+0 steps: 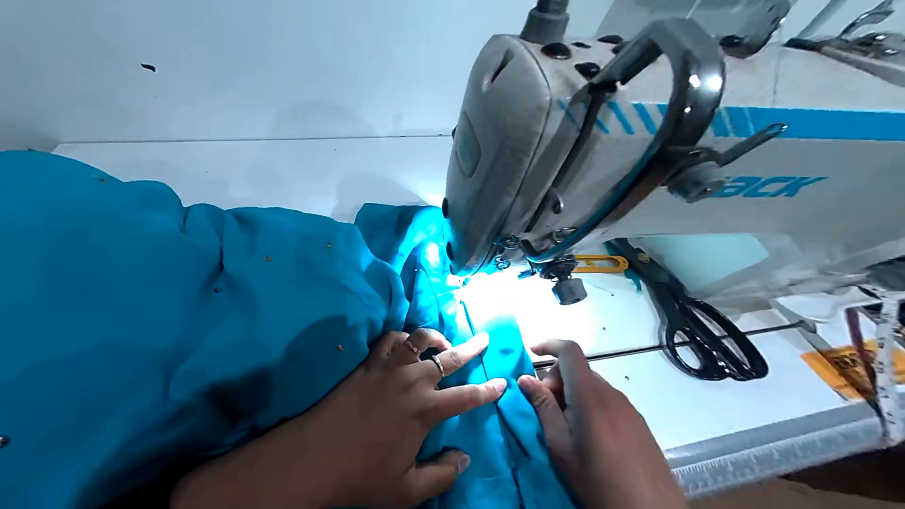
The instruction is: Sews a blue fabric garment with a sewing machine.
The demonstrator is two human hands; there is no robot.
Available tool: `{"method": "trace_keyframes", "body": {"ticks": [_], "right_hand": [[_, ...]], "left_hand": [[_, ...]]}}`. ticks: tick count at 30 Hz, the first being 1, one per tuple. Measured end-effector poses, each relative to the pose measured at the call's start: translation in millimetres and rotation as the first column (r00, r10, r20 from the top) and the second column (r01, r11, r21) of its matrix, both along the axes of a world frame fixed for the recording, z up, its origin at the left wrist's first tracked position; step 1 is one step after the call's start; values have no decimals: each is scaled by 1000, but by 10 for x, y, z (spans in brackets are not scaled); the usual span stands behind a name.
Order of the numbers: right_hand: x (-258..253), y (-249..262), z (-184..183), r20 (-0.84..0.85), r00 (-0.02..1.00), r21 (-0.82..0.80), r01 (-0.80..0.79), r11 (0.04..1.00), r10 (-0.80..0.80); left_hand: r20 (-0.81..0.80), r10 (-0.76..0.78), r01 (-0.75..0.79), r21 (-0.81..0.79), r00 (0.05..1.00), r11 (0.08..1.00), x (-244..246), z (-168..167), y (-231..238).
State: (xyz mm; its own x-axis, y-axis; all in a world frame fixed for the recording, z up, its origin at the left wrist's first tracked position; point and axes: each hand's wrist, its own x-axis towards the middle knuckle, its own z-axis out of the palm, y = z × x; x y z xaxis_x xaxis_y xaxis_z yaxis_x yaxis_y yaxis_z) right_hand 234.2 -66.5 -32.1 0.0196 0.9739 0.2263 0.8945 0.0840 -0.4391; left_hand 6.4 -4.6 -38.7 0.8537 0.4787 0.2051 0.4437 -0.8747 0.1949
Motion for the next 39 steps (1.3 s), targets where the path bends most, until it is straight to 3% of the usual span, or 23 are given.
{"method": "trace_keyframes", "body": {"ticks": [5,8,10,12,13,16,19,22,25,27,30,33,39], "right_hand": [[34,-131,85,-87,995,-54,-52,997,47],[119,-56,77,14,996,110,-88,990,87],[204,89,-3,105,975,293,-219,931,196],[260,252,-110,170,905,193,-420,887,391],[283,338,-186,224,886,142,-441,886,405],[343,456,-169,315,898,134,-363,922,308],[348,441,-205,259,875,51,-436,899,409],[395,429,-175,296,898,92,-366,926,326],[421,348,-214,238,887,78,-424,902,396],[470,280,-244,295,916,157,-327,932,271],[470,77,-40,141,980,231,-167,959,137],[296,-200,12,-21,973,133,-224,965,229],[233,-377,-337,273,917,188,-348,919,291]], "left_hand": [[-14,-1,1,3,1000,1000,-13,11,7],[-2,-5,5,16,1000,1000,-15,6,4],[-4,-4,4,20,1000,1000,-15,5,3],[-14,-1,1,24,1000,1000,-19,13,0],[-27,2,-2,18,1000,1000,-18,24,-5],[-40,4,-4,2,999,1000,-11,43,0],[-32,5,-5,2,999,1000,-18,22,-4],[-39,-2,2,-4,999,1000,-11,35,-5],[-40,7,-7,4,999,1000,-19,33,3],[-40,4,-4,-10,999,1000,-11,31,-4],[-44,0,0,-15,999,1000,-17,39,0],[-47,-21,21,12,999,1000,-12,25,-4],[-92,-203,200,-40,975,979,72,97,112]]}}
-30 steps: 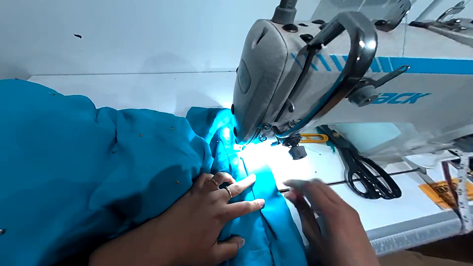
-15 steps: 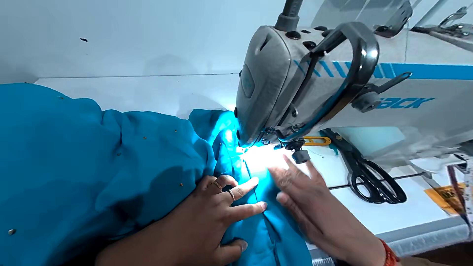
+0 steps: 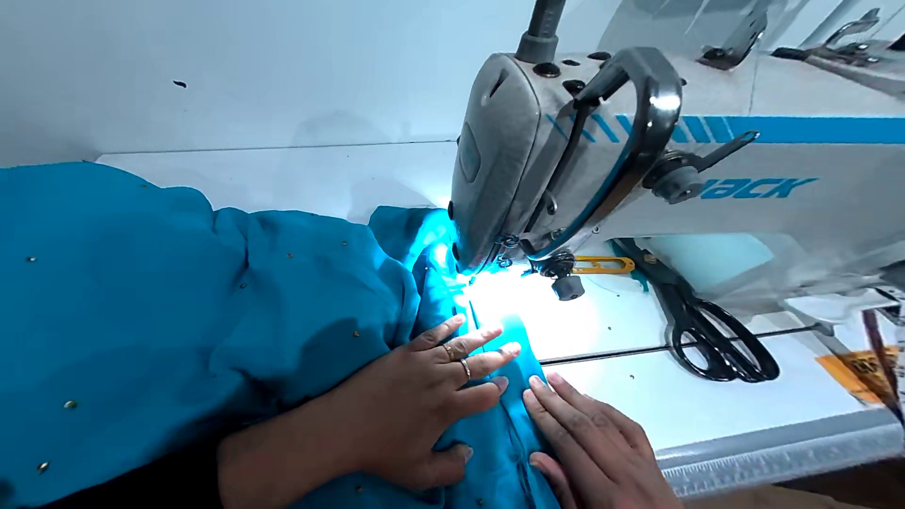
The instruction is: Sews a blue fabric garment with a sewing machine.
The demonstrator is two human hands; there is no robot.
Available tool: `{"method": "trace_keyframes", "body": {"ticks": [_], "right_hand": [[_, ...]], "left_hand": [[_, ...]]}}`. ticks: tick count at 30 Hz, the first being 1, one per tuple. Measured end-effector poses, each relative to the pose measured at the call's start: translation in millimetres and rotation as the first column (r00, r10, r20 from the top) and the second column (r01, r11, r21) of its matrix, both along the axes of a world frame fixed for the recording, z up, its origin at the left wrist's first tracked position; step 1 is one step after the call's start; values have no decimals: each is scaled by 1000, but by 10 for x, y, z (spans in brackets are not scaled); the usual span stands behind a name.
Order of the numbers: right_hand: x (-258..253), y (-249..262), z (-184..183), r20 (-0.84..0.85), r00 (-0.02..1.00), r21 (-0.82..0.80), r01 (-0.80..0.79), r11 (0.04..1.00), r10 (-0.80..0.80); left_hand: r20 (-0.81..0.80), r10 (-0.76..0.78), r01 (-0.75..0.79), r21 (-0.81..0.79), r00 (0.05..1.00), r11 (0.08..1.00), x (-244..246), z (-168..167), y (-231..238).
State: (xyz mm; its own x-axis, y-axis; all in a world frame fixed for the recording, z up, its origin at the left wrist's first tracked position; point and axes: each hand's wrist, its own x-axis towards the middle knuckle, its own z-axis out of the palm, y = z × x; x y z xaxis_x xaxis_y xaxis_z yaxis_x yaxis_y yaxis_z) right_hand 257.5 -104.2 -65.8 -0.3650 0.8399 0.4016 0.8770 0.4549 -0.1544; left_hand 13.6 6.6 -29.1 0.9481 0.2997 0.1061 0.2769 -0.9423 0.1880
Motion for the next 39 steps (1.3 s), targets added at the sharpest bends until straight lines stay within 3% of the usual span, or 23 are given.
{"method": "trace_keyframes", "body": {"ticks": [3,6,11,14,18,20,26,29,31,33,36,39], "right_hand": [[22,-35,0,46,999,-10,28,1000,-28],[3,-125,13,49,995,-61,93,994,-90],[-43,-296,58,94,983,-46,164,985,-159],[31,-241,184,-15,997,-74,80,994,-81],[196,-101,151,-172,951,-80,-275,958,258],[231,-79,-3,-167,922,-85,-366,927,349],[269,-210,-198,-59,941,67,-329,942,333],[310,-209,-77,-103,932,-12,-349,937,347],[357,-153,128,-246,905,-98,-379,920,346],[366,-22,300,-325,904,-66,-315,947,278],[328,390,275,-252,926,62,-274,960,280],[244,734,231,-142,934,-103,-342,934,327]], "left_hand": [[-60,-87,83,-57,994,995,100,82,81],[-43,-138,137,-18,989,990,157,68,160],[-9,-125,125,2,992,992,150,18,167],[-20,-140,141,18,990,990,143,6,175],[-17,-156,156,14,988,988,129,-23,206],[-46,-150,149,-19,988,989,120,-17,202],[-53,-146,144,-35,988,989,123,-32,210],[-37,-148,145,-65,988,987,128,-3,205],[-50,-119,116,-60,992,991,129,30,159],[-94,-65,60,-57,993,997,127,101,65],[-144,40,-47,-47,989,998,98,157,-112],[-149,116,-127,-68,982,990,54,146,-203]]}}
